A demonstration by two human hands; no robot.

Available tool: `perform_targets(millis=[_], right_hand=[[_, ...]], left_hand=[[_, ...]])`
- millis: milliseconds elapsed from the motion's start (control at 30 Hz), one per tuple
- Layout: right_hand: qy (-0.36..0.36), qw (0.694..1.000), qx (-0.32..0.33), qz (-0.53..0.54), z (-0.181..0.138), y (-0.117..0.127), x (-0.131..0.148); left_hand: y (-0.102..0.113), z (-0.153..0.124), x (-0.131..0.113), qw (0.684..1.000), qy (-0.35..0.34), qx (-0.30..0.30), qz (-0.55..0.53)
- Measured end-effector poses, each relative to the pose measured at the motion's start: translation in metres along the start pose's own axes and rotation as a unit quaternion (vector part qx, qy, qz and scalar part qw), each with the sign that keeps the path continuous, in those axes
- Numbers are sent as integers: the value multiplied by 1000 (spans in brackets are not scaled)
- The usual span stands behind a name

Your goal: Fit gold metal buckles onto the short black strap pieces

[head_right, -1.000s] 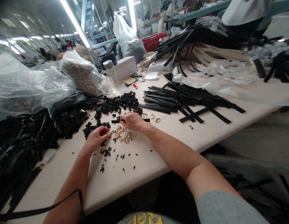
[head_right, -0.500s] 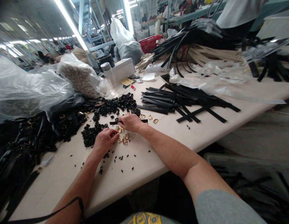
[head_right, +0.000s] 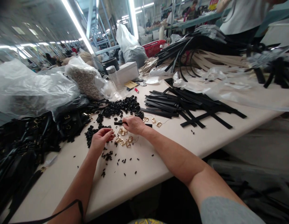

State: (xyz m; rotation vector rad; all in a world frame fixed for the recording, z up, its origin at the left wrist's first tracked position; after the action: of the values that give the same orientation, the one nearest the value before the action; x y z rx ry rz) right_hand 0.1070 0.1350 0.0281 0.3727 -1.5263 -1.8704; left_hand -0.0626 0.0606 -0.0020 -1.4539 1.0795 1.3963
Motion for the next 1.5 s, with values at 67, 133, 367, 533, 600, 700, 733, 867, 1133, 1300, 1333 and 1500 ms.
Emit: perform_targets(millis=[67,133,367,533,600,700,733,867,1133,1300,1333,1500], right_hand=[[-6,1000,6,20,0,0,0],[-8,999,9,47,0,1,0],[-18,996,8,88,1,-1,0],[-16,996,13,86,0,-1,1],[-19,996,11,89,0,1,1],[-27,990,30,133,-1,2,0],[-32,984,54,168,-1,0,0],[-46,928,179,324,-7,-10,9],[-34,894,227,384,-14,-11,28],[-66,894,218,385,-14,-16,28],[-76,890,218,393,-14,-18,29],[-120,849,221,465,-14,-21,31]], left_hand=[[3,0,2,996,34,-20,-82],[5,0,2,990,42,-36,-129],[13,3,-5,993,-15,-42,-105],[18,4,-9,997,-44,-36,-44],[17,4,-8,998,-40,-30,-43],[15,2,-10,998,-39,-34,-40],[14,1,-10,997,-37,-40,-49],[12,1,-9,990,-5,-49,-132],[-6,0,1,943,49,-51,-324],[-20,-5,4,913,75,-49,-398],[-21,-6,4,907,76,-49,-410],[-24,-7,7,883,73,-53,-462]])
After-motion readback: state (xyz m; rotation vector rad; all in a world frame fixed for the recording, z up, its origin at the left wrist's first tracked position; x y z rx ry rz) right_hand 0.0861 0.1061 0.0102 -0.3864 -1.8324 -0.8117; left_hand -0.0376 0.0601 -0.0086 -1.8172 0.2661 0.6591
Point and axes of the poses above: each hand's wrist, its own z-axis towards the middle knuckle, its own y-axis out of the back of the hand, x = y × z, the point moved 6 cm from there along z, towards the middle knuckle, and after that the axes turned 15 degrees about -z, right-handed, at the moved point
